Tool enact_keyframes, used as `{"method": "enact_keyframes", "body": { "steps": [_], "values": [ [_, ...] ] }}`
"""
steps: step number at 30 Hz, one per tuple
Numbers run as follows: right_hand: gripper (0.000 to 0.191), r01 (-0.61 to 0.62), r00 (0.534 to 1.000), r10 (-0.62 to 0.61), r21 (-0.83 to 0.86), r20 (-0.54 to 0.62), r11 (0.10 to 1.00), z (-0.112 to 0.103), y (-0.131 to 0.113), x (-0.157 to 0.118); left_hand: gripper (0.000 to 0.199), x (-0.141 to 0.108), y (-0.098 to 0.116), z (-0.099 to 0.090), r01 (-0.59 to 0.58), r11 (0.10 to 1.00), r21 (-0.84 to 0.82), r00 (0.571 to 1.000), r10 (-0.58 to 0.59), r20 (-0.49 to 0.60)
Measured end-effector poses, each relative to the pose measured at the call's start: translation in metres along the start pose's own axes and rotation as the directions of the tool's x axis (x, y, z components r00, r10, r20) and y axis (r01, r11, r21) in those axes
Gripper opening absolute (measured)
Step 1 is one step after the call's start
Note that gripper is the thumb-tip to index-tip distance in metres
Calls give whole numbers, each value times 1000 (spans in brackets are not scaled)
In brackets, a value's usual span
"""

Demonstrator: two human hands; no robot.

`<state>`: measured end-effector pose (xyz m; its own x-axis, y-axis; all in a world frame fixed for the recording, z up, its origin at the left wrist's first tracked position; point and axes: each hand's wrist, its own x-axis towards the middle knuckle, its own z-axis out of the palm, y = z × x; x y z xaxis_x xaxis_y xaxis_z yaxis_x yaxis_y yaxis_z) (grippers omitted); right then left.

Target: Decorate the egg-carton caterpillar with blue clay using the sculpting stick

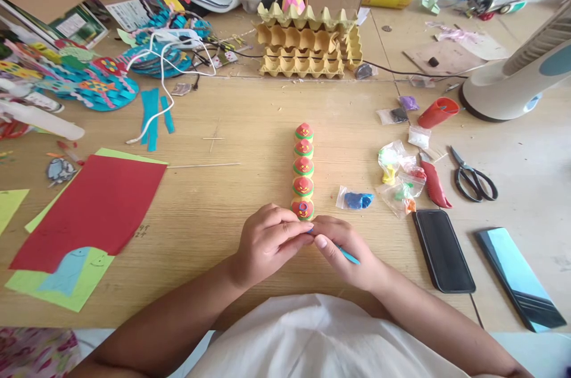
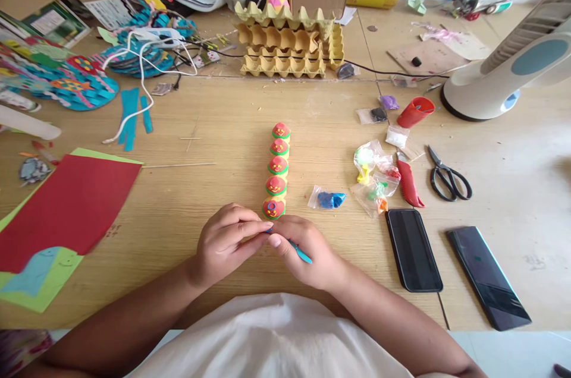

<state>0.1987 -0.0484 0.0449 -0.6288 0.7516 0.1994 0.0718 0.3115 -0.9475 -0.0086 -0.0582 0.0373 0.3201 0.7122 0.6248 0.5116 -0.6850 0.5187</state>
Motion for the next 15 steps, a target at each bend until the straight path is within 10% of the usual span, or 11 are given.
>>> {"method": "enact_keyframes", "body": {
  "steps": [15],
  "values": [
    [31, -200, 957, 225, 144, -182, 969, -3, 0, -7, 20, 0, 1, -4, 60, 993, -99, 998, -61, -15]
  ]
}}
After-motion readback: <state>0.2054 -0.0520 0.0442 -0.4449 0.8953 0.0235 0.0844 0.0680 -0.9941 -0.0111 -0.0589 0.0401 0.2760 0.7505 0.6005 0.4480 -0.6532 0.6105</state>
